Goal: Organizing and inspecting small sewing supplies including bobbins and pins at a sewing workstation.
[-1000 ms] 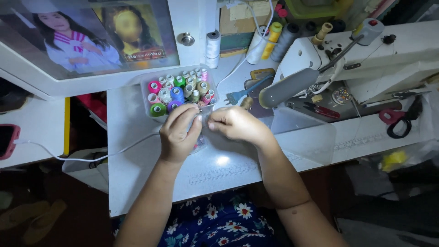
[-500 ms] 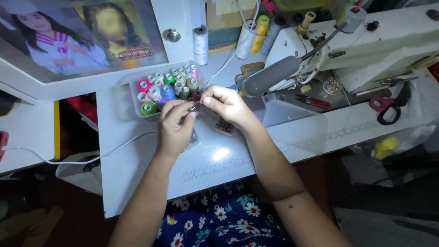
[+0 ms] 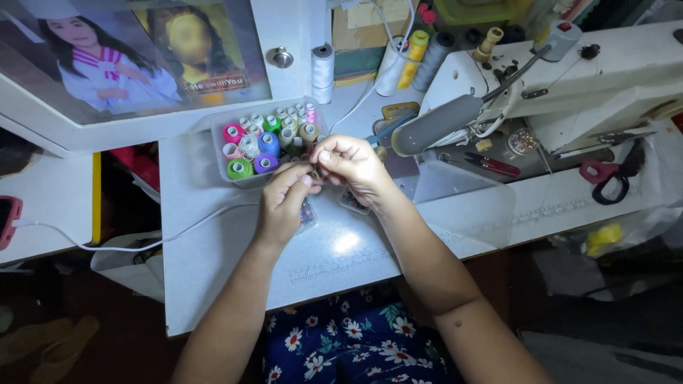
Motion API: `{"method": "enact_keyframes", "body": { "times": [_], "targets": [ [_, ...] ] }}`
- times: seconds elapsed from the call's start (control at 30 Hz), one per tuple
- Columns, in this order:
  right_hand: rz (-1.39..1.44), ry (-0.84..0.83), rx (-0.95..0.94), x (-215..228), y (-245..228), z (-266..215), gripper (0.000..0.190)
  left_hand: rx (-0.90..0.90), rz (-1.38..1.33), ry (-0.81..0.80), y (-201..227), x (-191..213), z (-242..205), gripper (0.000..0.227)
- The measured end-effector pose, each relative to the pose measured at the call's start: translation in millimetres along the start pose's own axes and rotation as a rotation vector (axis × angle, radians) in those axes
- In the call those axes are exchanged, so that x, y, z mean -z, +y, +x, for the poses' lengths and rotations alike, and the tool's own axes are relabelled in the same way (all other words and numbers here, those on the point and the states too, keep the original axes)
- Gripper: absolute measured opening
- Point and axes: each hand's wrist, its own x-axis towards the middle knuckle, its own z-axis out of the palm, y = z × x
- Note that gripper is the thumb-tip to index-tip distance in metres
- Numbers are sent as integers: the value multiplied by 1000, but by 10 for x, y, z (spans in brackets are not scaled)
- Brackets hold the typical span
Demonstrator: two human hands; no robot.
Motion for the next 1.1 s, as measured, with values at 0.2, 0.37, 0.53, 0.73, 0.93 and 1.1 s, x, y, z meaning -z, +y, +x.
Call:
{"method": "enact_keyframes", "body": {
  "times": [0.2,0.37,0.53,0.73,0.93,1.1],
  "targets": [
    [-67,48,-23,-23,-72,9,12,38,-89,52,4,-33,-14,25],
    [-92,84,-23,43,-55,35,12,29,-100,68,-26,-13,-8,24],
    [-119,77,-20,25,-40,33,12,19,-110,74,-91,-20,-13,25],
    [-135,83,-14,11,17,30,10,-53,-119,69,-104,-45,-14,31],
    [-169,88,4,75,-24,52,9,-80,-42,55,-98,-34,-10,27],
    [-822,54,195,87,-169,28,11,-188,190,66,60,14,-4,25]
  ]
}}
